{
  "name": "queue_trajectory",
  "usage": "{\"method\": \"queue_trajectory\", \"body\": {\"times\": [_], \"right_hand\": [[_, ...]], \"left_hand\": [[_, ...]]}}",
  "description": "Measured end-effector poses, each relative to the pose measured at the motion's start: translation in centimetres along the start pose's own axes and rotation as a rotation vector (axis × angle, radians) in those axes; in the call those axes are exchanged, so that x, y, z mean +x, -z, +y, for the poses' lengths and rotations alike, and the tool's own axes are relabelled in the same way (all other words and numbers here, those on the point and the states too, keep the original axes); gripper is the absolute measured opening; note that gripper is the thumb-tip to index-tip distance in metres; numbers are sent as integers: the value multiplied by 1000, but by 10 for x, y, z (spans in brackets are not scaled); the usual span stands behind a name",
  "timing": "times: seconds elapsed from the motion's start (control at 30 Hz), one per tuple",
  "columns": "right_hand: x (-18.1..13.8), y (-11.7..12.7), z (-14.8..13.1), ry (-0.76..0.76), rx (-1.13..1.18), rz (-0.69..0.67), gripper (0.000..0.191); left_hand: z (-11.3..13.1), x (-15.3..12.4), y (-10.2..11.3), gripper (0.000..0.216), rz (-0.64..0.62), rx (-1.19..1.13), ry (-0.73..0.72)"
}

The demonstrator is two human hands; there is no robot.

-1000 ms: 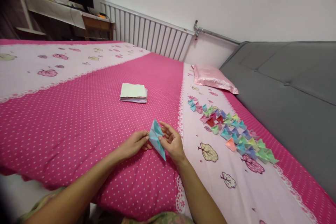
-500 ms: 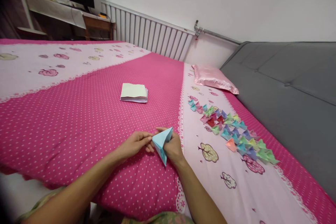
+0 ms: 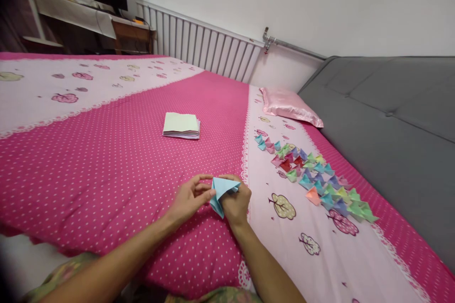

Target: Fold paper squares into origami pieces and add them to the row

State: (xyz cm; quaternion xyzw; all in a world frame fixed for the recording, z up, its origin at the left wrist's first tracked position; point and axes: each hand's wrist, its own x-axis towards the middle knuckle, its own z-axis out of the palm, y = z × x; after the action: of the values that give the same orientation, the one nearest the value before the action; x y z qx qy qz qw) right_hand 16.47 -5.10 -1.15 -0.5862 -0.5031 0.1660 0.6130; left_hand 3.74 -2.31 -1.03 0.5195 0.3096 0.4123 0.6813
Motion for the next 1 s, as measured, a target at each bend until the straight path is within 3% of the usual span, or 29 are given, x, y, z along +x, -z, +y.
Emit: {"method": "queue_trajectory", "body": {"times": [0.2, 0.4, 0.53, 0.87, 1.0], "right_hand": [[-2, 1, 3, 36, -133, 1, 19], [-1, -1, 1, 216, -207, -60, 25], [-1, -3, -3, 288, -149, -106, 27], [1, 1, 6, 162, -6, -159, 33], [4, 2, 2, 170, -15, -240, 35]], "left_hand": [[-5, -8, -6, 77, -63, 148, -74], [-16, -4, -4, 48, 39, 276, -185], [-18, -1, 1, 42, 62, 245, -235], [8, 2, 0, 38, 104, -242, 71], [11, 4, 4, 41, 116, -437, 154]]}}
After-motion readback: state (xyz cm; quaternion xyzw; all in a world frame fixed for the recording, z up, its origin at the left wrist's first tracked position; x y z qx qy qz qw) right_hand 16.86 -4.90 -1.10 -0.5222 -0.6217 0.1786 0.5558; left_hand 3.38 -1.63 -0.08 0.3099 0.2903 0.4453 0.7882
